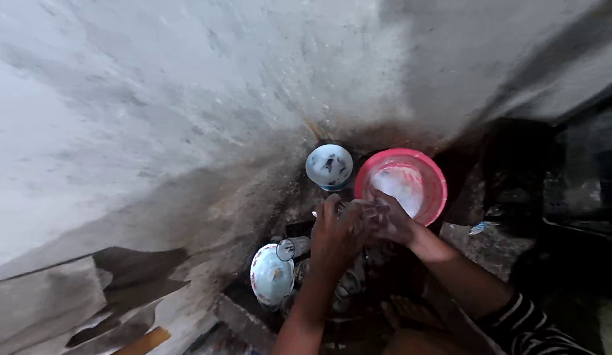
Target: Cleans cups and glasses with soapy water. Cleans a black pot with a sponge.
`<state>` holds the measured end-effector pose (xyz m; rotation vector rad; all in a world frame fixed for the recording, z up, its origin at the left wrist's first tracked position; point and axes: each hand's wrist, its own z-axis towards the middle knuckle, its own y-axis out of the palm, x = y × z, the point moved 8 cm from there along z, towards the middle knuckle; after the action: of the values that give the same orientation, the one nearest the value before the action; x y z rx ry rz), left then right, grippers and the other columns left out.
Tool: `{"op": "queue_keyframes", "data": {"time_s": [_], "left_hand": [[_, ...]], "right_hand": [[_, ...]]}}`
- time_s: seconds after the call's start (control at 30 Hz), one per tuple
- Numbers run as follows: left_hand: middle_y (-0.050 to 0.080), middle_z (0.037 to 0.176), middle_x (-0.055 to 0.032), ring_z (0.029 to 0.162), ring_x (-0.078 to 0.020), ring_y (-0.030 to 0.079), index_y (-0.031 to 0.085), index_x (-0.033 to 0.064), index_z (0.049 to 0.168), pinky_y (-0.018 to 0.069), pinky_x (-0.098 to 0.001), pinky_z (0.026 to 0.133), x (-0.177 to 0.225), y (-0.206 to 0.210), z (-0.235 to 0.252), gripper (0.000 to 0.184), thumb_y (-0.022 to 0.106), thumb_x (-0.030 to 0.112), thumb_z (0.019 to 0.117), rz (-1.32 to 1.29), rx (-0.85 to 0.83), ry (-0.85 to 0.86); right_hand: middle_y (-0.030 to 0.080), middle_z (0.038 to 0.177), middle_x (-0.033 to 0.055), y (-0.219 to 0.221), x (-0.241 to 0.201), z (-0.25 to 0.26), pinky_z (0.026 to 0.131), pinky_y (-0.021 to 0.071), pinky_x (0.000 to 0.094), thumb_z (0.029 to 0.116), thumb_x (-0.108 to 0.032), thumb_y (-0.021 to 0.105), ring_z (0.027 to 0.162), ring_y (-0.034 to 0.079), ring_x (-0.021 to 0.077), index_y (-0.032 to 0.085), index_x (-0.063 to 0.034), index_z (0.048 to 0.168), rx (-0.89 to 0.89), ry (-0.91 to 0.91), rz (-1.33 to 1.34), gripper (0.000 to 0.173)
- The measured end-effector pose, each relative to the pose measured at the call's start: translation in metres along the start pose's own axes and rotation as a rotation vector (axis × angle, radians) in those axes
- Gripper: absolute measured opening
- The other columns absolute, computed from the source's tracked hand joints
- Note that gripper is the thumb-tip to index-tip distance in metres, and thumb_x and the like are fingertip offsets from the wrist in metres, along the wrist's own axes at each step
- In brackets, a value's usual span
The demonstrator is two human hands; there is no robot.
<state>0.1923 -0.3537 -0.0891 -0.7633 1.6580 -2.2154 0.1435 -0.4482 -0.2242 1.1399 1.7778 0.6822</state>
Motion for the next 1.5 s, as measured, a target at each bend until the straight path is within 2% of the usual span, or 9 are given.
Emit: {"op": "queue_keyframes", "data": {"time_s": [0.17, 0.37, 0.53, 0.7, 0.77, 0.83, 1.0, 1.3, 1.5], "left_hand": [[0.061, 0.127, -0.0217, 0.117, -0.0327, 0.061, 0.061, -0.0006, 0.129, 0.0519, -0.0498, 0.1, -0.022, 0.034, -0.005, 0.048, 0.057, 0.04, 0.1026, -0.448, -0.028, -0.636], [0.07, 0.102, -0.0164, 0.085, -0.0267, 0.07, 0.058, 0.0056, 0.132, 0.0605, -0.0478, 0.071, -0.067, 0.062, -0.064, 0.052, 0.043, 0.05, 0.1077, -1.298, 0.11, -1.212], [0.066, 0.103, -0.0057, 0.09, -0.0095, 0.065, 0.058, 0.0005, 0.123, 0.0571, -0.0281, 0.078, -0.062, 0.008, -0.071, 0.036, 0.06, 0.029, 0.1016, -0.808, 0.257, -0.723], [0.058, 0.126, -0.0091, 0.122, -0.0195, 0.055, 0.063, 0.0194, 0.118, 0.0478, -0.0353, 0.104, -0.031, -0.033, -0.07, 0.041, 0.067, 0.052, 0.0932, -0.358, 0.365, -0.012], [0.063, 0.121, -0.0038, 0.117, -0.0119, 0.06, 0.062, 0.0089, 0.118, 0.0519, -0.0301, 0.101, -0.043, -0.029, -0.068, 0.032, 0.065, 0.034, 0.099, -0.657, 0.355, -0.192], [0.068, 0.098, -0.0036, 0.087, -0.0099, 0.067, 0.06, 0.0007, 0.119, 0.0593, -0.0276, 0.077, -0.059, -0.015, -0.068, 0.027, 0.057, 0.023, 0.1037, -0.969, 0.256, -0.637], [0.07, 0.083, -0.011, 0.063, -0.0227, 0.066, 0.067, 0.0096, 0.114, 0.0534, -0.0378, 0.048, -0.073, 0.02, -0.111, 0.045, 0.04, 0.045, 0.1082, -1.236, -0.236, -1.406], [0.074, 0.107, -0.0125, 0.097, -0.0249, 0.073, 0.064, 0.0101, 0.123, 0.0623, -0.0439, 0.085, -0.063, 0.02, -0.134, 0.047, 0.043, 0.048, 0.1041, -1.668, -0.262, -1.187], [0.075, 0.102, -0.0103, 0.093, -0.0226, 0.075, 0.069, 0.0125, 0.117, 0.0637, -0.042, 0.081, -0.052, 0.035, -0.128, 0.076, 0.085, 0.066, 0.0649, -1.907, -0.111, -1.093]], "right_hand": [[0.072, 0.099, 0.01, -0.013, -0.021, -0.031, 0.063, 0.0594, 0.0371, 0.1103, -0.056, 0.02, 0.081, 0.07, 0.0207, 0.062, -0.0073, 0.124, 0.244, -0.187, -0.417, 0.065], [0.068, 0.092, 0.0089, 0.029, -0.022, -0.055, 0.08, 0.0568, 0.0355, 0.0987, -0.037, 0.067, 0.081, 0.065, 0.0139, 0.069, -0.0016, 0.111, -0.092, -0.242, -1.268, 0.037], [0.057, 0.071, -0.0042, 0.039, 0.01, -0.036, 0.052, 0.0524, 0.0241, 0.1095, -0.031, 0.038, 0.055, 0.056, 0.0055, 0.058, -0.0121, 0.097, -0.305, 0.013, -0.711, 0.03], [0.073, 0.096, -0.0022, 0.061, 0.03, -0.044, 0.059, 0.0584, 0.0266, 0.1063, -0.061, 0.024, 0.076, 0.069, 0.0068, 0.064, -0.0213, 0.111, -0.396, 0.151, -0.266, 0.056], [0.069, 0.086, -0.0025, 0.073, 0.018, -0.054, 0.049, 0.0576, 0.0284, 0.1085, -0.051, 0.021, 0.061, 0.066, 0.0078, 0.057, -0.0167, 0.116, -0.34, 0.045, -0.581, 0.05], [0.067, 0.101, 0.0092, 0.091, 0.008, -0.06, 0.072, 0.0601, 0.0336, 0.107, -0.03, 0.043, 0.08, 0.067, 0.0139, 0.056, 0.0015, 0.128, -0.452, -0.124, -1.043, 0.04], [0.07, 0.111, 0.0228, 0.118, 0.021, -0.068, 0.094, 0.0495, 0.0624, 0.0968, -0.03, 0.07, 0.109, 0.066, 0.0426, 0.072, 0.0018, 0.109, -0.879, -0.446, -1.987, 0.034], [0.074, 0.094, 0.0135, 0.128, 0.002, -0.056, 0.083, 0.0582, 0.0428, 0.0912, -0.04, 0.074, 0.09, 0.071, 0.0225, 0.074, -0.0028, 0.099, -0.687, -0.819, -1.352, 0.038], [0.073, 0.095, 0.0065, 0.112, -0.013, -0.028, 0.086, 0.0563, 0.0298, 0.103, -0.031, 0.056, 0.089, 0.067, 0.0063, 0.073, -0.001, 0.106, 0.005, -0.61, -0.989, 0.035]]}}
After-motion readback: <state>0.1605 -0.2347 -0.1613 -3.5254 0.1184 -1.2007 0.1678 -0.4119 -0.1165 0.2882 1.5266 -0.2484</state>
